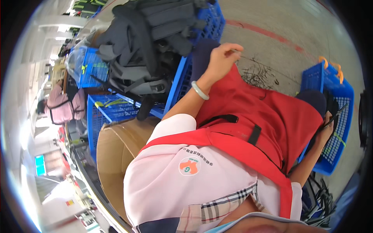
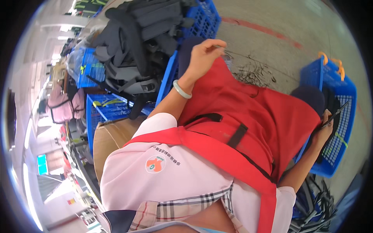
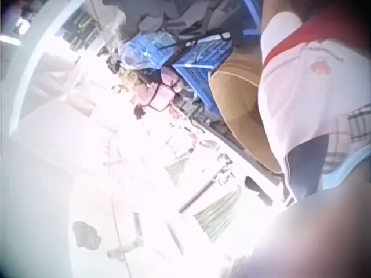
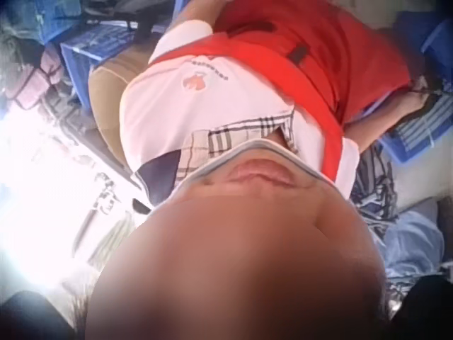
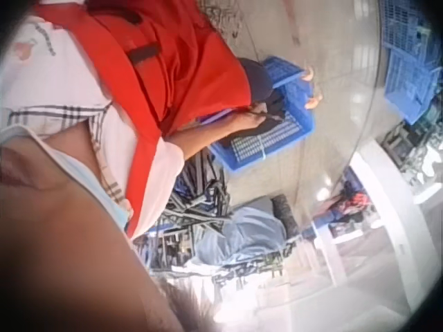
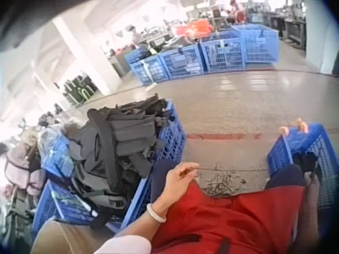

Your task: Trimming excess material from black foam backpack straps using scissors.

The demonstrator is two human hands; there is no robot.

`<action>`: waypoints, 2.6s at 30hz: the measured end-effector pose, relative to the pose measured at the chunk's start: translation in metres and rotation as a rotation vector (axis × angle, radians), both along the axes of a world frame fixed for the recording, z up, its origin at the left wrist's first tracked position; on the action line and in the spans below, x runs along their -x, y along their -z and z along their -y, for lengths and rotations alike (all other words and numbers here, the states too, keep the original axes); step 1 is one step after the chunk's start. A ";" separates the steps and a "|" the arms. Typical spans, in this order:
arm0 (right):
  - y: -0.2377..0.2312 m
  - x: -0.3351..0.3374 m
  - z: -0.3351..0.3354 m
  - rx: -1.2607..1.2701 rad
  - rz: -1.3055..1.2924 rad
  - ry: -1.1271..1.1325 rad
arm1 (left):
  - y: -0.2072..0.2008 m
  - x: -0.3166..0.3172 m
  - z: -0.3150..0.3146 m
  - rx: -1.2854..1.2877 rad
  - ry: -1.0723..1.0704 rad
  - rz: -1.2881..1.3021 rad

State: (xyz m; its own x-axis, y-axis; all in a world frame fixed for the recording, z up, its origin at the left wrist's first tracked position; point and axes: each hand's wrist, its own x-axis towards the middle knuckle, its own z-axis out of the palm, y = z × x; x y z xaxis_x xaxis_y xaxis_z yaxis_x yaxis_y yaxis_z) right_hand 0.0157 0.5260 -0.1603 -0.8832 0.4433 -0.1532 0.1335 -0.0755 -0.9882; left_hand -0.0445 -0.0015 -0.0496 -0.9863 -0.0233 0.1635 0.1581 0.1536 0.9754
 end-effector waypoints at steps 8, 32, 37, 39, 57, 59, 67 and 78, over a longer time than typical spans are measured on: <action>-0.082 0.040 0.093 -0.759 -0.084 -0.038 | -0.024 -0.026 0.186 0.872 -0.817 -0.430; -0.173 0.012 0.331 -0.039 -0.106 -0.837 | -0.049 -0.058 -0.007 -0.906 0.199 0.293; -0.143 0.008 0.314 -0.079 -0.047 -0.942 | -0.050 -0.050 -0.006 -0.885 0.078 0.273; -0.136 0.005 0.307 -0.153 -0.059 -0.952 | -0.055 -0.033 0.015 -0.863 0.045 0.154; -0.164 -0.008 0.308 -0.458 -0.147 -0.904 | -0.061 -0.029 0.023 -0.844 0.195 0.087; -0.170 -0.009 0.312 -0.461 -0.137 -0.903 | -0.060 -0.031 0.019 -0.825 0.230 0.084; -0.172 -0.004 0.319 -0.572 -0.195 -0.857 | -0.067 -0.038 0.004 -0.857 0.258 0.121; -0.167 -0.004 0.318 -0.527 -0.240 -0.852 | -0.056 -0.040 0.004 -0.858 0.330 0.133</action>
State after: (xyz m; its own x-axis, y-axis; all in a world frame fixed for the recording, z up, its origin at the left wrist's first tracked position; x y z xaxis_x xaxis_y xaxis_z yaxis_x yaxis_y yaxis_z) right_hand 0.0199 0.2083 0.0071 -0.9174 -0.3849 0.1008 -0.2653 0.4028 -0.8760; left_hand -0.0047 -0.0052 0.0068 -0.9739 0.2013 0.1047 -0.0564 -0.6618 0.7476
